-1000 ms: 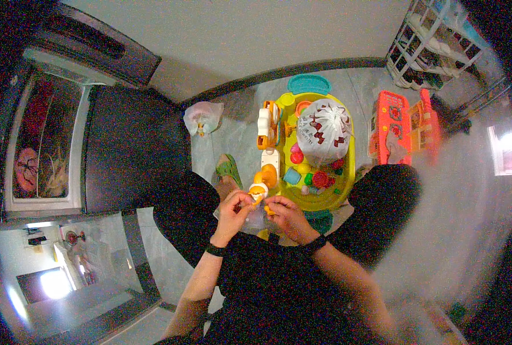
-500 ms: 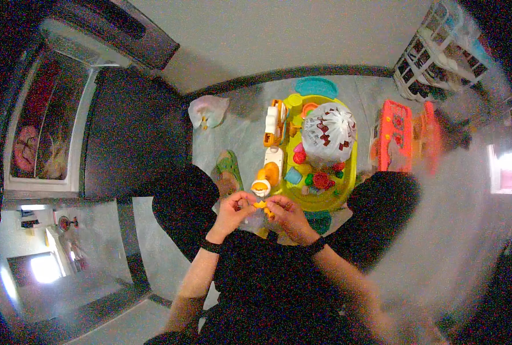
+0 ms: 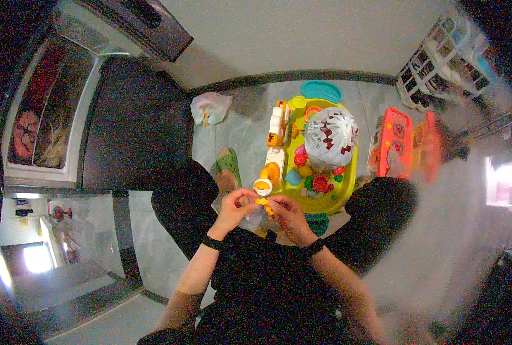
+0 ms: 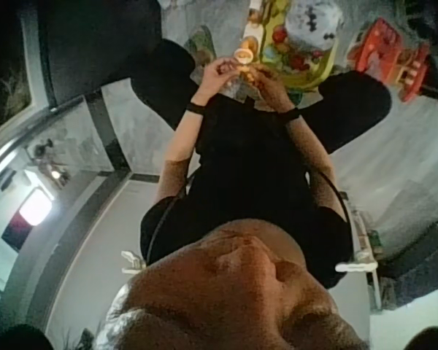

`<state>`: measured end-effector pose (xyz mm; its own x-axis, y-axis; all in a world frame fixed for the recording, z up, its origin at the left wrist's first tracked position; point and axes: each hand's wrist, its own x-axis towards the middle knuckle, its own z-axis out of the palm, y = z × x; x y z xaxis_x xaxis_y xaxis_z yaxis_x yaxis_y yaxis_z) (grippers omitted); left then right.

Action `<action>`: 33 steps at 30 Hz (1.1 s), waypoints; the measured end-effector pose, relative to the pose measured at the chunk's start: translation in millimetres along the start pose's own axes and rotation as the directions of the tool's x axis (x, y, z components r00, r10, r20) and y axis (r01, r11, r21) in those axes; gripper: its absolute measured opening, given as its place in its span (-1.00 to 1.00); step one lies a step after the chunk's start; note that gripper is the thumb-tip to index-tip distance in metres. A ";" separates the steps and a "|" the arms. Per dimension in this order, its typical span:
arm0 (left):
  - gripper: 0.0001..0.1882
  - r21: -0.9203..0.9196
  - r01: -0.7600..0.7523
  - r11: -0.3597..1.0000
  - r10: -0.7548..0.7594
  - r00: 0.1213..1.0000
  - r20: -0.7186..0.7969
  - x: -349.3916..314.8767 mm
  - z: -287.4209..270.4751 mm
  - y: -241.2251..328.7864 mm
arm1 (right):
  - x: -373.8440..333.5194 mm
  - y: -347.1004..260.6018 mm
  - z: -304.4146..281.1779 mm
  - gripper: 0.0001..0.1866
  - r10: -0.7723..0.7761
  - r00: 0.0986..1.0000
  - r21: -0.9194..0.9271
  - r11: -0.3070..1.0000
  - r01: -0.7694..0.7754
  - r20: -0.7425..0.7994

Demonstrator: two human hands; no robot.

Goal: Assembling a toy kitchen set by attaching parts and arranging toy food items.

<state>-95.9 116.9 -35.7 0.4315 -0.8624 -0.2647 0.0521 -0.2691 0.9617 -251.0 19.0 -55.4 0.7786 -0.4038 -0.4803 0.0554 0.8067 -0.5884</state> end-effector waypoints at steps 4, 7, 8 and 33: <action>-0.81 0.015 -0.014 1.000 0.014 0.999 -0.030 0.0 0.9 -1.2 | 0.2 -1.9 2.8 -0.79 -0.003 1.000 -0.026 1.000 0.003 -0.001; -0.82 0.012 -0.005 1.000 0.006 0.997 -0.072 1.7 0.2 -3.4 | 4.5 1.5 3.0 -0.80 -0.128 0.992 -0.103 0.987 0.126 -0.008; -0.83 0.003 0.001 1.000 0.000 0.996 -0.088 2.0 -0.4 -4.4 | 5.6 1.2 4.0 -0.81 -0.145 0.989 -0.139 0.980 0.140 -0.025; -0.84 0.061 -0.071 0.996 0.084 0.961 -0.264 11.0 8.0 -17.9 | 18.1 -1.4 12.5 -0.89 -0.380 0.920 -0.428 0.851 0.304 -0.102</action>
<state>-99.2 108.8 -56.3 0.6566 -0.7383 -0.1544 -0.0333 -0.2328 0.9719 -229.1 15.9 -55.1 0.6313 -0.7214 -0.2846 0.0159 0.3789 -0.9253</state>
